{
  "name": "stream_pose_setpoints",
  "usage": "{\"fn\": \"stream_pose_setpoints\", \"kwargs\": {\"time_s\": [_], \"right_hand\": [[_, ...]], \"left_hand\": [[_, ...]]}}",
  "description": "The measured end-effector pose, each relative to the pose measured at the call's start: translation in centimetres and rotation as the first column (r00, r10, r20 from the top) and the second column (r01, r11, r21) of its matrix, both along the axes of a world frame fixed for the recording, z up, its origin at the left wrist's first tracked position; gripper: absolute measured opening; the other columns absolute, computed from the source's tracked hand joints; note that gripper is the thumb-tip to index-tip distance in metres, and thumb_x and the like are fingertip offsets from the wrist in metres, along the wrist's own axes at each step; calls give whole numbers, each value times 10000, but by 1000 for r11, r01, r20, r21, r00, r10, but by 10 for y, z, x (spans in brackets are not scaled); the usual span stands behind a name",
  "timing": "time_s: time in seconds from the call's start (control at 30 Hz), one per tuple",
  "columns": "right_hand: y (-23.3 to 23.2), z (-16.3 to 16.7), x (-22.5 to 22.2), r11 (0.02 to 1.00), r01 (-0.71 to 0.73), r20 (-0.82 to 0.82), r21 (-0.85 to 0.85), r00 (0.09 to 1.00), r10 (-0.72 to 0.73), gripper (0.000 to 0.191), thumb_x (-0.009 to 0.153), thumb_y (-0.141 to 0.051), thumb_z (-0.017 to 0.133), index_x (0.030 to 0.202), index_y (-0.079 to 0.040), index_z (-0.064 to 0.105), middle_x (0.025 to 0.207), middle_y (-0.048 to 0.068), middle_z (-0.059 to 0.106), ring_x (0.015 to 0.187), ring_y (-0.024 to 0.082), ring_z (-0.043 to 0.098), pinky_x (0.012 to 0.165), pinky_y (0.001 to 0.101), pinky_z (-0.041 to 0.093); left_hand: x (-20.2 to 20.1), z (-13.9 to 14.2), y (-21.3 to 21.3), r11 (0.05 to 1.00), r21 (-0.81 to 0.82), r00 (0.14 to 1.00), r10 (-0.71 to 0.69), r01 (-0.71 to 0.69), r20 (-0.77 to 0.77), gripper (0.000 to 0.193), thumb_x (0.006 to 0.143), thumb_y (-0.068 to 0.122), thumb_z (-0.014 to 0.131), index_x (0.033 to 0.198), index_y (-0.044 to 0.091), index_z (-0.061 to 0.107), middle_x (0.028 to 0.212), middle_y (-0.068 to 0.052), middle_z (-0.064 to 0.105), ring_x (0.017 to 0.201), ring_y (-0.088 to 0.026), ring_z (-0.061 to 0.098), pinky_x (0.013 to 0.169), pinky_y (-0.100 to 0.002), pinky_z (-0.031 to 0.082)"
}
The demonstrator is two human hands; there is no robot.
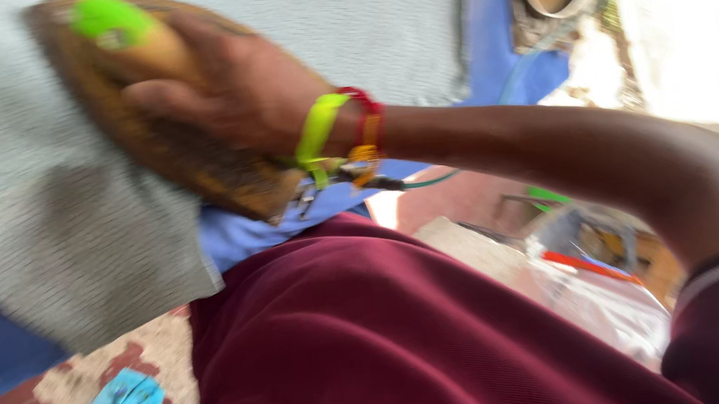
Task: The person irons a shirt by hand using a heavy iron. They spray liquid from a bottle onto the fabric, smooth sections with their hands, and press the iron across the front, back, and sleeves while flipping the garment to continue.
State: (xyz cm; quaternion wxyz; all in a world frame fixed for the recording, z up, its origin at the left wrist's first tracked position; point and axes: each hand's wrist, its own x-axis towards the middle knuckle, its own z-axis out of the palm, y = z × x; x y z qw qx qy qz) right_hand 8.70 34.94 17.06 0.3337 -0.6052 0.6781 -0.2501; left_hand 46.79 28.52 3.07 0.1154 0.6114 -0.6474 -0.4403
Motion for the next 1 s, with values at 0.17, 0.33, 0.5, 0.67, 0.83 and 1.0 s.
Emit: {"fn": "stream_pose_setpoints", "kwargs": {"time_s": [0.17, 0.33, 0.5, 0.67, 0.83, 1.0], "right_hand": [[-8, 8, 7, 956, 101, 234, 276, 958, -169, 693, 960, -396, 714, 1528, -113, 435, 989, 99, 775, 600, 189, 669, 528, 329, 589], [-15, 22, 16, 966, 25, 201, 258, 976, -79, 571, 1057, -380, 632, 1492, -37, 491, 800, 41, 673, 549, 87, 639, 460, 279, 533], [-16, 28, 22, 964, 61, 206, 259, 972, -116, 490, 1044, -346, 615, 1409, -26, 553, 722, 30, 623, 519, 98, 606, 439, 285, 505], [-20, 27, 24, 959, 47, 160, 279, 983, -95, 388, 1042, -346, 638, 1212, -3, 574, 698, 43, 612, 506, 117, 604, 424, 305, 493], [-30, 29, 24, 951, -23, 89, 308, 996, -5, 392, 1041, -342, 650, 1210, 3, 570, 685, 62, 629, 509, 133, 620, 429, 319, 507], [-51, 35, 22, 923, -264, 9, 281, 962, 272, 545, 991, -337, 649, 1424, -34, 516, 740, 117, 709, 545, 166, 691, 504, 327, 575]], "left_hand": [[24, 1, -18, 988, -54, 990, 142, -144, -23, 323, 1115, 169, 732, 870, -37, 698, 649, -57, 580, 597, -122, 549, 509, -319, 491], [7, 2, -18, 935, -94, 933, 326, -342, -150, 330, 1049, 197, 747, 801, -18, 709, 642, -59, 660, 526, -114, 657, 449, -292, 525], [-1, 14, -16, 876, 116, 831, 481, -468, -278, 418, 1096, 291, 590, 802, 11, 689, 653, -51, 710, 499, -128, 709, 432, -283, 574], [-3, 12, -18, 904, 83, 866, 425, -419, -263, 315, 1027, 244, 693, 831, 2, 736, 673, -67, 705, 529, -152, 705, 449, -292, 570], [-2, 2, -16, 895, -70, 889, 425, -441, -169, 324, 1009, 218, 716, 779, -9, 741, 613, -60, 697, 508, -175, 688, 447, -307, 517], [-8, 5, -15, 823, -82, 797, 512, -562, -321, 280, 963, 200, 728, 758, 10, 739, 608, -56, 703, 488, -138, 712, 405, -266, 548]]}}
